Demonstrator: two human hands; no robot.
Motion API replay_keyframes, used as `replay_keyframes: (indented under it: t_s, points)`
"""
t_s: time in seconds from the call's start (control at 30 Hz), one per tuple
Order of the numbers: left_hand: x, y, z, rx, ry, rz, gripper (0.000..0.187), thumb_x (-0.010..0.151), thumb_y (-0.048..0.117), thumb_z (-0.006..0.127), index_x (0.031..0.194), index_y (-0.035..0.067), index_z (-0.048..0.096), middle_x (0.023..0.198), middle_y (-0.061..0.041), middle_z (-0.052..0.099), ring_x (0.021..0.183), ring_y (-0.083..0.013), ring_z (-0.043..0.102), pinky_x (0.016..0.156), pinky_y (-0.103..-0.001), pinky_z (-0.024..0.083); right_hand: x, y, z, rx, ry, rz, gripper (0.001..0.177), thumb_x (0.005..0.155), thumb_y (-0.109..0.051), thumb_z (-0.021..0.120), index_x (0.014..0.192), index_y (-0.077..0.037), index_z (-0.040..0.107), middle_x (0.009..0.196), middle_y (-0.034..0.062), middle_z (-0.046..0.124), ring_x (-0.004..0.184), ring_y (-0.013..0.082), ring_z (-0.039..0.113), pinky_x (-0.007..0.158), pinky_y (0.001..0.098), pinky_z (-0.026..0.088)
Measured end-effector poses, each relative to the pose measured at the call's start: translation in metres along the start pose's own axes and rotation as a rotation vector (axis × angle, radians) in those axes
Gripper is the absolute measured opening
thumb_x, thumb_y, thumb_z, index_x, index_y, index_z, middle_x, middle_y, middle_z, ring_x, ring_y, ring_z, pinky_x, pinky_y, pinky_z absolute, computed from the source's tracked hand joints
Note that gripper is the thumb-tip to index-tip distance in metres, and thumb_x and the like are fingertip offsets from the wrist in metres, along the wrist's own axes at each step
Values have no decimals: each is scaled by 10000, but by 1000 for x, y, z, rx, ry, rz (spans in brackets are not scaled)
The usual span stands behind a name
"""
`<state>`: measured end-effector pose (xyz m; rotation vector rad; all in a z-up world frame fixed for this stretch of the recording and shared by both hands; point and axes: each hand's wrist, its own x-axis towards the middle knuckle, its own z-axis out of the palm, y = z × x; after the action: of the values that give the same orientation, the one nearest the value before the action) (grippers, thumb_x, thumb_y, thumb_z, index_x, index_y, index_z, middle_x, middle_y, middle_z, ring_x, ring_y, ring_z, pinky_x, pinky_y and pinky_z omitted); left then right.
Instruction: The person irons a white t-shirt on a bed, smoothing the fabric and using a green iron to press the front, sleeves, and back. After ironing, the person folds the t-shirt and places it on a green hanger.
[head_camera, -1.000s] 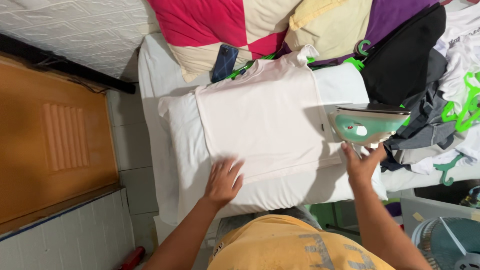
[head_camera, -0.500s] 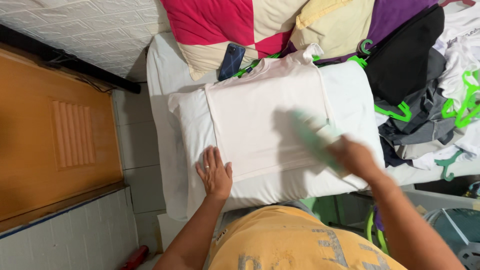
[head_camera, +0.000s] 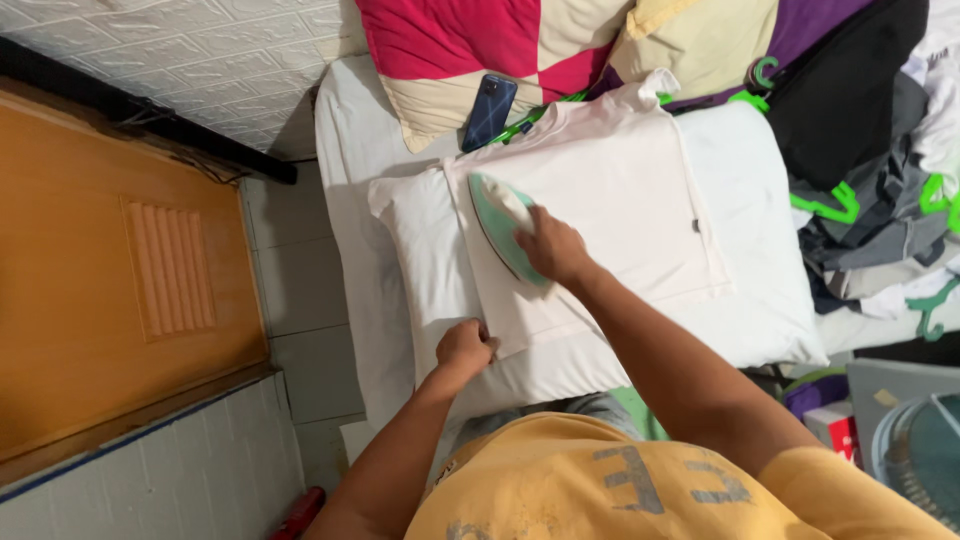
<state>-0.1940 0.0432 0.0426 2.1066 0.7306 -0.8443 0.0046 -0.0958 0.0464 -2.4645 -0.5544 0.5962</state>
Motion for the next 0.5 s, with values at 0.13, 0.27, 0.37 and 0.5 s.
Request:
replay_keyframes:
  t_s: [0.13,0.27,0.37,0.5]
  points:
    - [20,-37,9,-419,-223,71,177,911,160,682,1005,12,658,834,-71,754,741,-187,741,685,-341,593,-11,-8,23,-8,-200,177,554,1010,-414,529,1409,-52,403,1062,327,693,937,511,681,835,574,542]
    - [29,-83,5,-628,-167,175,166,957,121,656,1053,-14,650,856,-77,741,719,-175,697,666,-313,564,-132,5,39,-44,-261,178,613,987,-422,531,1463,-76,361,953,325,710,890,528,675,809,595,535]
    - [34,-96,-13,-753,83,103,157,960,118,646,1059,-3,660,845,-113,751,705,-168,687,671,-311,558,-171,-4,41,-24,-171,136,580,977,-405,534,1433,-79,384,953,293,716,862,518,673,773,596,527]
    - [28,-93,-43,-528,273,39,170,985,97,555,1112,62,663,879,-70,762,760,-156,692,716,-313,550,-122,-27,45,0,-119,151,512,994,-381,536,1378,-67,406,947,297,715,850,522,665,764,597,517]
